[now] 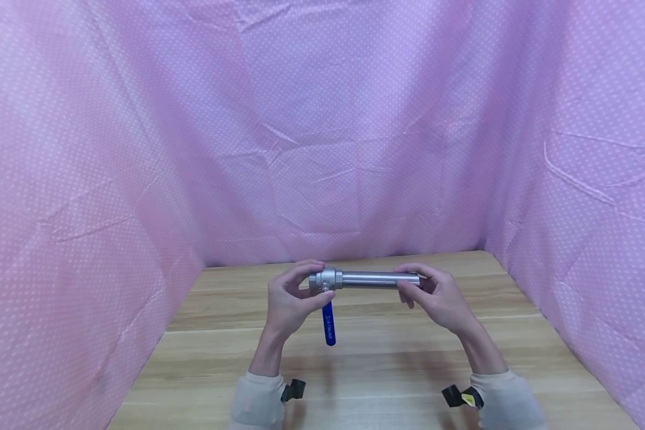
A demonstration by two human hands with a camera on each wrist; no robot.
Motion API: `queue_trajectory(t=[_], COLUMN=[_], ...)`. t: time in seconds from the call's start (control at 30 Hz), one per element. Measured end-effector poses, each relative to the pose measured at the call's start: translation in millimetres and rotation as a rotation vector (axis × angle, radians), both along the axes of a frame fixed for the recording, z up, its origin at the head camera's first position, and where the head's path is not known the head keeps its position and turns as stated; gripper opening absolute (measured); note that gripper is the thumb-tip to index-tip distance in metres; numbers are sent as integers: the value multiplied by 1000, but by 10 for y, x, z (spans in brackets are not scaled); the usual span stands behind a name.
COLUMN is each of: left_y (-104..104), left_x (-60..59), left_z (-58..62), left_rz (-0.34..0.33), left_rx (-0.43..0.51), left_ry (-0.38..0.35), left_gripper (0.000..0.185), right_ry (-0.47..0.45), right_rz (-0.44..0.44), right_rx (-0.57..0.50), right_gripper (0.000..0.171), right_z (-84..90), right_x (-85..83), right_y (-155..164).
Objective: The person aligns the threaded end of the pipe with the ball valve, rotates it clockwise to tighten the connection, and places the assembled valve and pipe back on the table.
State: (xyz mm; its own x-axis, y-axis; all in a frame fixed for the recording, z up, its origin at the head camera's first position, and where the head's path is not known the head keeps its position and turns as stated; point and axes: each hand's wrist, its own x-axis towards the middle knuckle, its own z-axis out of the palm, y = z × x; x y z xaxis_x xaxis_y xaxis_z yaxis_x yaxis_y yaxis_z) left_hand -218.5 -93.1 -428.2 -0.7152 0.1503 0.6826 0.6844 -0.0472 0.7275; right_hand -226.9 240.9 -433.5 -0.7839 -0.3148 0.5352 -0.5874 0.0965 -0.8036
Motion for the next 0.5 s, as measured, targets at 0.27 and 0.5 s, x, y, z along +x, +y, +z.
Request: queue_trajectory(t=[0.27, 0.5], left_y=[7, 13], left_x=[4, 20], left_z=[-7, -8], left_rz=[7, 4], left_rx=[0, 5], left_ry=[1, -7], left_gripper=[50, 50], right_ry=[31, 32], right_rz=[29, 14], right_rx=[-20, -11], right_gripper=[38, 38], right_z=[-24, -25], right_x=[-19, -10], right_y=[26, 28])
